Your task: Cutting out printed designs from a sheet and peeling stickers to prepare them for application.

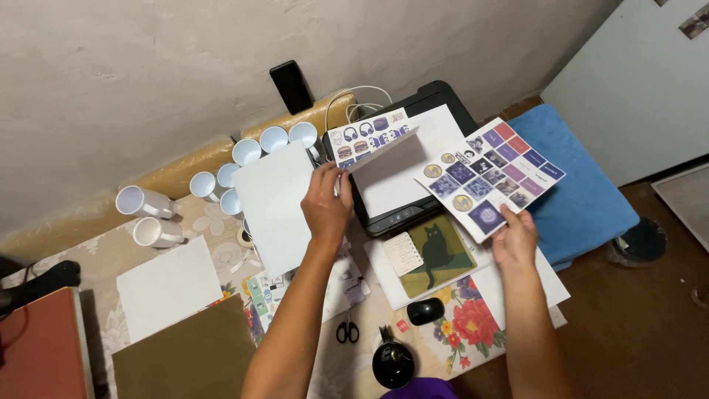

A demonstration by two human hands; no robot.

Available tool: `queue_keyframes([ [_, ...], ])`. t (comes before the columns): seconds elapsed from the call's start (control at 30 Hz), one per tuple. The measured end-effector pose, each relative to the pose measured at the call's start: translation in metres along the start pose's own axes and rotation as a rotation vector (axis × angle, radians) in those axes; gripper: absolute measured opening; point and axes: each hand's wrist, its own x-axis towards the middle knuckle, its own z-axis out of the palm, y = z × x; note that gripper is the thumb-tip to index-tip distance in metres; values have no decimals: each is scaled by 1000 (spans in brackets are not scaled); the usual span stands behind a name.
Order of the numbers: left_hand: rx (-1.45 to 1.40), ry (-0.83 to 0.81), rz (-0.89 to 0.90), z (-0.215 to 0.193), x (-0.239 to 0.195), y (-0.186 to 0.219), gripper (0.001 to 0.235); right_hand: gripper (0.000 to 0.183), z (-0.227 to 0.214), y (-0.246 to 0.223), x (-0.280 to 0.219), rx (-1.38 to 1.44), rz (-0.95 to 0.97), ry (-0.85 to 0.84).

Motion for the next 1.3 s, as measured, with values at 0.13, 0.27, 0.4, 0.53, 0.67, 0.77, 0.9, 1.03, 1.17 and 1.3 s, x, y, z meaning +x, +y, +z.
queue_keyframes([
  [0.13,-203,60,-194,-26,19,3,4,38,52,28,-42,-79,66,-66],
  [0.27,-241,45,-316,-37,20,-8,5,48,84,64,-48,-130,79,-125],
  [0.4,-245,56,-325,-41,11,-8,5,50,111,68,-61,-206,73,-155],
  [0.53,-241,57,-311,-34,-1,-5,6,53,128,80,-60,-287,119,-204],
  [0.67,-170,24,-201,-19,-24,-2,6,57,135,82,-65,-384,198,-280],
  [0.77,-196,-50,-162,-22,-30,21,3,55,141,76,-67,-415,243,-315],
  [0.9,-89,-66,-48,11,-64,13,4,54,140,69,-73,-436,273,-315],
  [1.03,19,-81,138,32,-92,13,7,51,138,68,-71,-435,297,-323],
  [1.17,88,-62,358,38,-110,13,10,46,116,87,-52,-498,321,-344],
  [1.3,91,-64,432,47,-134,-8,10,53,101,66,-66,-477,354,-370],
])
